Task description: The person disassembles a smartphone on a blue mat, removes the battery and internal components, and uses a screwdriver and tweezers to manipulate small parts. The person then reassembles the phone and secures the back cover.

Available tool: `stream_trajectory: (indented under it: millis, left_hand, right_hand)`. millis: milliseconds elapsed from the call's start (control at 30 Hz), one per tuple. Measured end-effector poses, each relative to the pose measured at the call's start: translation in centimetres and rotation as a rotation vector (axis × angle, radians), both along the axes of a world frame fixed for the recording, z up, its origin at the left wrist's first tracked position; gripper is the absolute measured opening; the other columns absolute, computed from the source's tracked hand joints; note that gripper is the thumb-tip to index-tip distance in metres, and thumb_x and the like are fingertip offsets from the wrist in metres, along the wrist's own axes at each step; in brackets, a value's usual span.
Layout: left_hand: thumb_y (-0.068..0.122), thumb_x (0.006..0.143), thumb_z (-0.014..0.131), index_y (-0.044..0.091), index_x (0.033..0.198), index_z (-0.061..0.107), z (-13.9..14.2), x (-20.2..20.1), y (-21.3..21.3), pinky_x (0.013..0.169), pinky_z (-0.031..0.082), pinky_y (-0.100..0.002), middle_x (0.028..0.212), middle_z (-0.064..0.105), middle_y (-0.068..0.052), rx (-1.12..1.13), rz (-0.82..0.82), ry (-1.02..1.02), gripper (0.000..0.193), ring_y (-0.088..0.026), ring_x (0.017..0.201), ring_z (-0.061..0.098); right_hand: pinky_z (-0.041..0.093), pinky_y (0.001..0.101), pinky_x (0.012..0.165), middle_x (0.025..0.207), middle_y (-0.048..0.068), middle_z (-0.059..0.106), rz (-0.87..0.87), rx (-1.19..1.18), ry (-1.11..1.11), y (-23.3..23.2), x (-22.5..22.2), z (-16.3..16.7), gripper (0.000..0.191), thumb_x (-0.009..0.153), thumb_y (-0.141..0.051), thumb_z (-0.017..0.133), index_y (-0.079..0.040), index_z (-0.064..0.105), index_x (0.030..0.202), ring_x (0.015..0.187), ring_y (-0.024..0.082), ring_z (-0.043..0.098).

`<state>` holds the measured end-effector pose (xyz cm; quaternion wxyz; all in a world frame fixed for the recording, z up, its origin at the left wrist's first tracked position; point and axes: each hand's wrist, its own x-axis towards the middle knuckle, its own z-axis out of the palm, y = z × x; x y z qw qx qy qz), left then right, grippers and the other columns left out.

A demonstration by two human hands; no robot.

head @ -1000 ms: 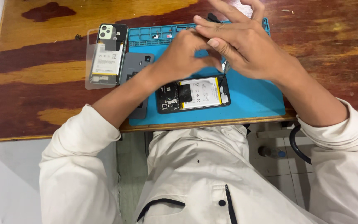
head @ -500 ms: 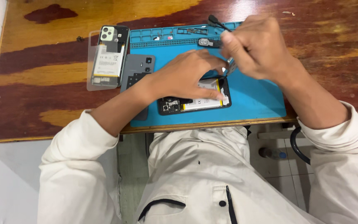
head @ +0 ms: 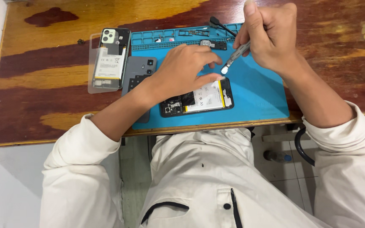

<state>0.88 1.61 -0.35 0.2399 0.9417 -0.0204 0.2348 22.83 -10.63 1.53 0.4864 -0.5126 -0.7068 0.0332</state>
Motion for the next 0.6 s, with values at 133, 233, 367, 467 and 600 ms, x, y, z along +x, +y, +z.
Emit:
stream_trajectory:
  millis: [133,233,367,467,600]
  left_hand:
    - [0.03,0.092,0.081,0.011,0.103,0.076,-0.2,0.3,-0.1,0.073,0.052,-0.041,0.091,0.072,-0.003,-0.006,0.02,0.016,0.022,-0.025,0.081,0.069]
    - [0.027,0.088,0.082,0.009,0.101,0.077,-0.1,0.2,-0.1,0.072,0.052,-0.041,0.092,0.073,-0.005,-0.016,-0.011,0.008,0.022,-0.027,0.082,0.069]
    - [0.025,0.085,0.081,0.007,0.1,0.077,0.3,0.0,-0.1,0.072,0.052,-0.044,0.093,0.073,-0.008,-0.02,-0.063,0.061,0.023,-0.031,0.084,0.069]
    - [0.022,0.088,0.078,0.008,0.1,0.077,0.5,0.0,-0.1,0.077,0.053,-0.044,0.096,0.073,-0.008,-0.009,-0.088,0.098,0.018,-0.032,0.09,0.069]
    - [0.021,0.089,0.077,0.008,0.1,0.078,0.6,0.0,-0.1,0.079,0.053,-0.045,0.098,0.073,-0.008,-0.012,-0.102,0.13,0.017,-0.032,0.093,0.069]
  right_hand:
    - [0.051,0.0226,0.045,0.062,0.012,0.064,0.024,-0.004,0.052,0.2,0.0,-0.3,0.069,0.129,-0.028,0.041,0.003,0.06,0.07,0.059,0.015,0.072]
    - [0.051,0.0228,0.045,0.063,0.013,0.064,0.035,-0.016,0.088,0.1,0.0,-0.3,0.069,0.129,-0.028,0.041,0.003,0.059,0.07,0.058,0.016,0.072]
    - [0.05,0.0227,0.045,0.064,0.011,0.066,0.028,-0.072,0.064,-0.2,-0.2,0.3,0.069,0.128,-0.027,0.042,0.003,0.061,0.069,0.054,0.014,0.069]
    - [0.047,0.0225,0.042,0.064,0.01,0.066,0.045,-0.149,0.044,-0.5,-0.7,1.0,0.065,0.125,-0.025,0.043,0.0,0.061,0.068,0.048,0.012,0.065]
    - [0.047,0.0218,0.042,0.064,0.008,0.066,0.079,-0.216,0.041,-0.8,-1.5,1.4,0.062,0.123,-0.024,0.044,-0.001,0.063,0.069,0.046,0.01,0.062]
